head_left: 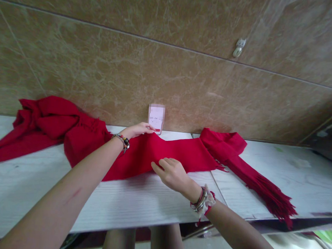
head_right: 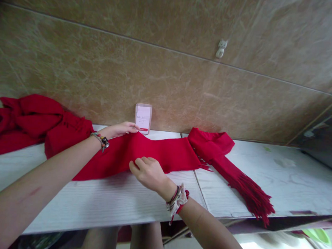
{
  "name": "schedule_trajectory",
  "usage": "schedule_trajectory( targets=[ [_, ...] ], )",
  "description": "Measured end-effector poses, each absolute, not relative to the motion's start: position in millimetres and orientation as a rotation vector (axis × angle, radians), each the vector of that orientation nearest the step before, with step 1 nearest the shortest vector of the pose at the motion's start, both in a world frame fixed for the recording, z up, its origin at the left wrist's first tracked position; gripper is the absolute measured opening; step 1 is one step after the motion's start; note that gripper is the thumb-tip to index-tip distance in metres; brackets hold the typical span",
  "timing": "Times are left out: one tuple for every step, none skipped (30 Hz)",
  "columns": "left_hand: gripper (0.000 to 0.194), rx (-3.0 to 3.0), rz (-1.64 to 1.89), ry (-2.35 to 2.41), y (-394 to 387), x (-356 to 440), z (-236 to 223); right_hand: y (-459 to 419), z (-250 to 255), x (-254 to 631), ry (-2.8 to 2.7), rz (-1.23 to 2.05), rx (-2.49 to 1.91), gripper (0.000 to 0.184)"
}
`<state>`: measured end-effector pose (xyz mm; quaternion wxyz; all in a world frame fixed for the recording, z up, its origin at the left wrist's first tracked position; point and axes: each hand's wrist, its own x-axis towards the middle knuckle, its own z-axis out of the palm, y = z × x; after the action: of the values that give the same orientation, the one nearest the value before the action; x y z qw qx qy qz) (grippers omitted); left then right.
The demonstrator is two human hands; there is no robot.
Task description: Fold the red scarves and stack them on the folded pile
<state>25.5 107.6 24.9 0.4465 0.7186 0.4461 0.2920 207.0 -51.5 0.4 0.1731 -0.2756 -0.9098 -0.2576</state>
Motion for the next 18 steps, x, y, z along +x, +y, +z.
schedule_trajectory(
  targets=[
    [0.029, 1.773, 0.747, 1.085, 108.2, 31.1, 30.2, -52.3, 5.5, 212.3, -2.554, -0.747, -0.802, 0.022],
    [0.029, 1.769, 0.769, 1.067, 109.4, 37.5, 35.8, -53.2, 11.1, 218.2, -2.528, -0.771, -0.823, 0.023],
    [0.028, 1.766, 0.790, 1.051, 111.0, 44.7, 41.5, -54.3, 17.0, 224.6, -2.504, -0.799, -0.839, 0.025],
    [0.028, 1.765, 0.809, 1.037, 112.9, 52.6, 47.2, -55.5, 23.0, 231.5, -2.483, -0.830, -0.850, 0.027],
    [0.027, 1.766, 0.825, 1.023, 114.9, 61.2, 53.0, -56.8, 29.0, 238.8, -2.466, -0.859, -0.858, 0.028],
    [0.027, 1.765, 0.840, 1.008, 116.9, 70.2, 58.7, -58.2, 34.7, 246.5, -2.452, -0.888, -0.869, 0.028],
    [0.026, 1.761, 0.854, 0.991, 118.6, 79.7, 64.3, -59.6, 39.9, 254.6, -2.439, -0.913, -0.888, 0.028],
    [0.026, 1.755, 0.861, 0.972, 120.0, 89.6, 69.5, -60.8, 44.5, 263.1, -2.425, -0.937, -0.913, 0.029],
    [0.026, 1.751, 0.863, 0.951, 121.0, 99.9, 74.1, -62.0, 48.4, 271.8, -2.407, -0.959, -0.941, 0.029],
    [0.025, 1.751, 0.861, 0.935, 121.8, 110.3, 78.0, -62.8, 51.3, 280.9, -2.386, -0.974, -0.971, 0.030],
    [0.024, 1.756, 0.858, 0.926, 122.3, 121.0, 81.0, -63.4, 53.3, 290.1, -2.365, -0.983, -0.997, 0.030],
    [0.024, 1.764, 0.857, 0.925, 122.9, 131.8, 82.9, -63.6, 54.4, 299.6, -2.347, -0.983, -1.019, 0.031],
    [0.024, 1.777, 0.857, 0.928, 123.6, 142.7, 83.6, -63.5, 54.4, 309.2, -2.331, -0.980, -1.042, 0.031],
    [0.024, 1.787, 0.861, 0.934, 124.7, 153.5, 83.1, -63.1, 53.5, 319.0, -2.318, -0.976, -1.071, 0.030],
    [0.025, 1.793, 0.865, 0.941, 126.1, 164.2, 81.4, -62.3, 51.6, 328.6, -2.306, -0.976, -1.110, 0.030],
    [0.025, 1.799, 0.862, 0.945, 128.0, 174.6, 78.7, -61.3, 48.7, 338.1, -2.294, -0.981, -1.154, 0.030],
    [0.025, 1.805, 0.856, 0.947, 130.2, 184.7, 74.9, -60.3, 45.0, 347.2, -2.281, -0.989, -1.205, 0.031],
    [0.025, 1.815, 0.846, 0.952, 132.7, 194.3, 70.2, -59.2, 40.4, 355.7, -2.272, -0.995, -1.258, 0.031]
  ],
)
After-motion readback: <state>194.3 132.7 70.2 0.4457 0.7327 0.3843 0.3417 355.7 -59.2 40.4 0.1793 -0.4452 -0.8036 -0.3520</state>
